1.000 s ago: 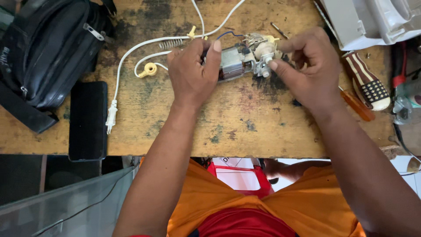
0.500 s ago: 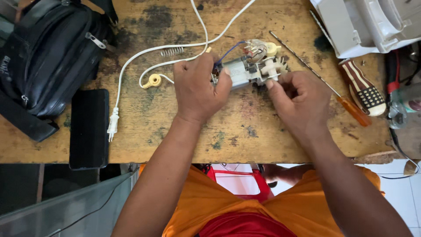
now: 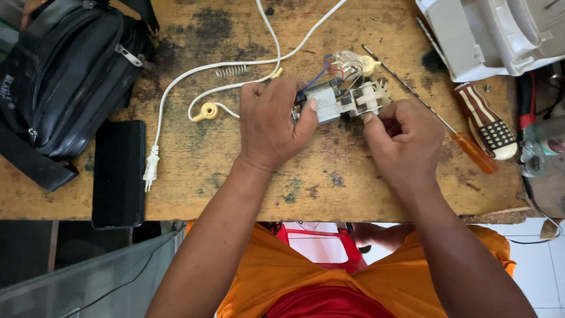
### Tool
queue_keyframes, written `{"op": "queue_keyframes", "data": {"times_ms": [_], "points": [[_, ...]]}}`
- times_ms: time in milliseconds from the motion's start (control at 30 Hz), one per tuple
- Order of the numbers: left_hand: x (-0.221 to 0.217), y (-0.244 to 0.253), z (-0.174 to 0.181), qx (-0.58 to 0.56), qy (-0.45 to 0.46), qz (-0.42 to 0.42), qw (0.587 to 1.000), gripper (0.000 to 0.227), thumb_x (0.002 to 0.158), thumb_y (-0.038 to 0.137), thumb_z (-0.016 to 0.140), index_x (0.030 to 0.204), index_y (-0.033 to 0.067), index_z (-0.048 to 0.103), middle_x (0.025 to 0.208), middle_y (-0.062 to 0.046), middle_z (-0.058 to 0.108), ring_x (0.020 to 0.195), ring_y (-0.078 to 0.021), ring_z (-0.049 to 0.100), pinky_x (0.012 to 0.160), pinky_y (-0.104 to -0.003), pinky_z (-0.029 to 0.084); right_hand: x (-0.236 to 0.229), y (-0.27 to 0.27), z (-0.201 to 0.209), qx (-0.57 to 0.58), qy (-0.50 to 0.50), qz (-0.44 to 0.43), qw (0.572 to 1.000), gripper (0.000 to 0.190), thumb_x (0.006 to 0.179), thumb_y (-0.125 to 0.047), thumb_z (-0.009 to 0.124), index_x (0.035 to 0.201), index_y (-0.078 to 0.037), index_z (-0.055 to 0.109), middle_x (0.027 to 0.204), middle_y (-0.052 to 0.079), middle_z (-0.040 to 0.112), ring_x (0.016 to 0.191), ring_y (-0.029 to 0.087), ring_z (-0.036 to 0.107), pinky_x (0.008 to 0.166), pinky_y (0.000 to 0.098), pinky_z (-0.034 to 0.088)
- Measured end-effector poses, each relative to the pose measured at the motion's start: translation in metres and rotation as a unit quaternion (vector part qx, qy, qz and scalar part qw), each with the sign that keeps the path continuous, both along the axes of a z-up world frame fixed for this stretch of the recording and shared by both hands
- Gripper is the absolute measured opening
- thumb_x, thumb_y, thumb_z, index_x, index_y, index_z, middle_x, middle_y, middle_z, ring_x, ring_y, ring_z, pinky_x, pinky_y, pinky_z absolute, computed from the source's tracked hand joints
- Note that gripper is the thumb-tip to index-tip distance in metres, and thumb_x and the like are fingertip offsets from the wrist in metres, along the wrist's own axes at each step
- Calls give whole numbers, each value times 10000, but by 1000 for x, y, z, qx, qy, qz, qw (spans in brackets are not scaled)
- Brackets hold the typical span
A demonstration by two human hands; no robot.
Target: The person assembles a small electrical device on a wooden workbench, connecting wires to a motor and attaching plastic gears and a white housing. They repeatedly adjust the components by hand, aligning parts and ensuring the wiring is secure throughout the process.
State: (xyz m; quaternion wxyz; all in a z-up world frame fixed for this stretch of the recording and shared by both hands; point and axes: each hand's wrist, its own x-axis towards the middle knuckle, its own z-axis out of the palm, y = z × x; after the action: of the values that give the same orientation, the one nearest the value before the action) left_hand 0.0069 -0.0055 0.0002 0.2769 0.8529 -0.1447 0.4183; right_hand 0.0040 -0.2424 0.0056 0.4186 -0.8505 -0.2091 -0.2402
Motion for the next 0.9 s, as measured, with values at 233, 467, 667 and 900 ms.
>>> {"op": "queue_keyframes", "data": {"times_ms": [233,467,667,900], "points": [[1,-1,-3,30,-6,-10,999,252,971,396,593,1039,160,645,850,-4,631,760,-218,675,814,-356,440,-8,2,9,76,165,-31,983,110,950,-48,752,852,-11,716,613,125,577,574,158,541,511,300,428],[-2,0,6,39,22,-26,999,224,995,360,595,1076,157,642,868,-3,609,785,-226,674,833,-367,433,-7,0,16,56,172,-33,983,82,924,-65,795,907,-2,745,670,180,622,601,225,613,528,336,478],[-2,2,2,15,52,-51,997,286,1021,387,563,1139,135,631,921,-25,614,846,-247,675,837,-375,429,-1,-5,29,44,58,-21,997,77,987,18,795,1025,73,757,766,211,640,699,321,646,574,363,512],[-2,2,6,12,61,-78,995,317,989,379,628,1125,92,626,873,-76,580,839,-317,672,812,-415,459,-4,-4,12,-86,-79,-34,993,188,1010,-108,796,1163,1,788,979,149,651,847,372,689,713,400,562]]}}
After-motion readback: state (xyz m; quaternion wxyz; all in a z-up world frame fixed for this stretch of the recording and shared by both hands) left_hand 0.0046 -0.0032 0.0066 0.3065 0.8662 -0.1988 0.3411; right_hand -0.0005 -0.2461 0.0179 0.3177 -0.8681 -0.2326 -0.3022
